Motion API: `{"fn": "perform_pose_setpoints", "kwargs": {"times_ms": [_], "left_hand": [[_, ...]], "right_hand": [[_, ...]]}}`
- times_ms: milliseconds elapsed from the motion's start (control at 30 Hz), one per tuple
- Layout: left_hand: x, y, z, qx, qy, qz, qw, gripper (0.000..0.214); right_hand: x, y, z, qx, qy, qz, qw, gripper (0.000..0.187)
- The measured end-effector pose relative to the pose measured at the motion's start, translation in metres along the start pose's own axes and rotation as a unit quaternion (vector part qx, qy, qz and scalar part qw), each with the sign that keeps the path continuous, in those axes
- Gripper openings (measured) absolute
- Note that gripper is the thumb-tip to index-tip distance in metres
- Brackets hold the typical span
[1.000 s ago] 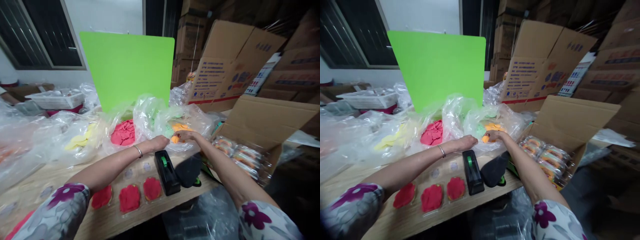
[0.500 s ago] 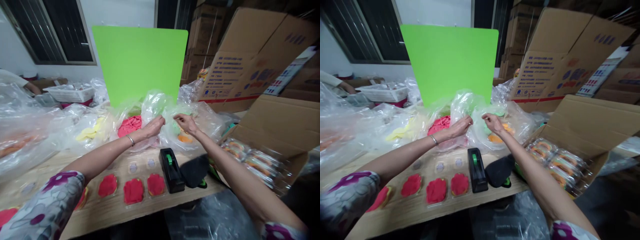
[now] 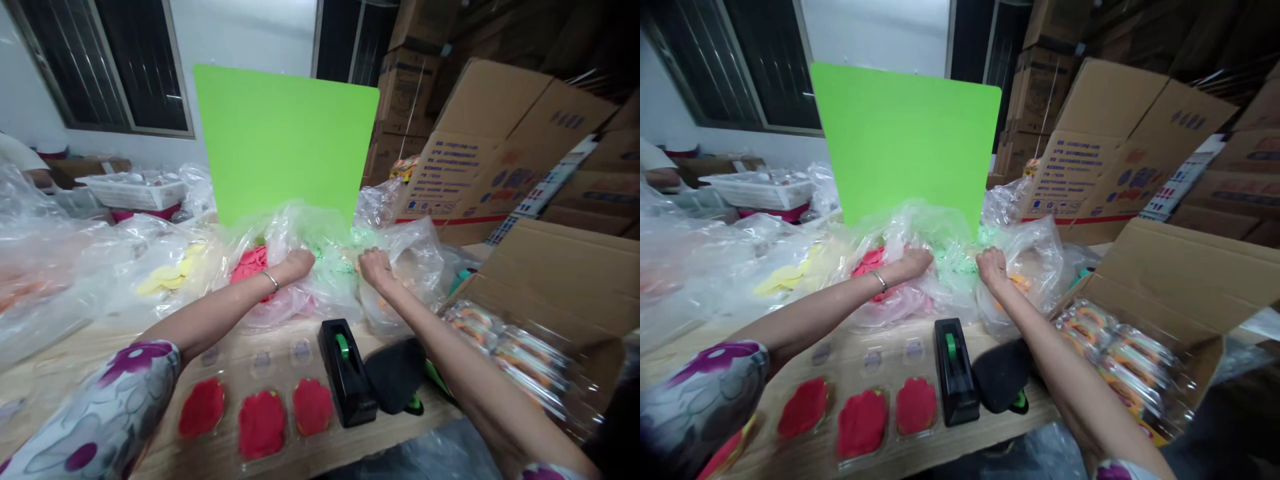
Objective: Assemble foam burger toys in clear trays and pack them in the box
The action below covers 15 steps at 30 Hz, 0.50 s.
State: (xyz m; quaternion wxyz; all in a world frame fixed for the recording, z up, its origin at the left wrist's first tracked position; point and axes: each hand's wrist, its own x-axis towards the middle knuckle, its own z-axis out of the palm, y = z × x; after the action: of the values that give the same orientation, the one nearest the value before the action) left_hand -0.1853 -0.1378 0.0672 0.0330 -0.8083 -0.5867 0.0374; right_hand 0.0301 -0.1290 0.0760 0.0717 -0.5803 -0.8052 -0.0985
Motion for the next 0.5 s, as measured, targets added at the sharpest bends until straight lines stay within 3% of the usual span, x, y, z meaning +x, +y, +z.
{"fn": "perform_pose_setpoints", "kwargs": {"times_ms": [133,233,400,500], "left_hand": [[0.025,0.025,0.001,-0.012,-0.024,0.046,0.999,0.032],[0.025,0.025,0.011,-0.012,-0.057,0.051,0.997,0.033],[0.017,0.008,0.020,-0.002,-0.096,0.026,0.995,0.033],[0.031,0.015,0.015,-0.001,-0.091,0.004,0.996,0.034]], "right_hand": [[0.010,-0.045,0.005,0.030,-0.025,-0.011,0.999,0.043],[0.015,-0.061,0.014,0.048,-0.064,-0.008,0.997,0.040],[0.003,-0.033,0.006,0.030,-0.012,0.073,0.997,0.027],[-0.007,-0.011,-0.008,0.011,0.030,0.123,0.992,0.028]]}}
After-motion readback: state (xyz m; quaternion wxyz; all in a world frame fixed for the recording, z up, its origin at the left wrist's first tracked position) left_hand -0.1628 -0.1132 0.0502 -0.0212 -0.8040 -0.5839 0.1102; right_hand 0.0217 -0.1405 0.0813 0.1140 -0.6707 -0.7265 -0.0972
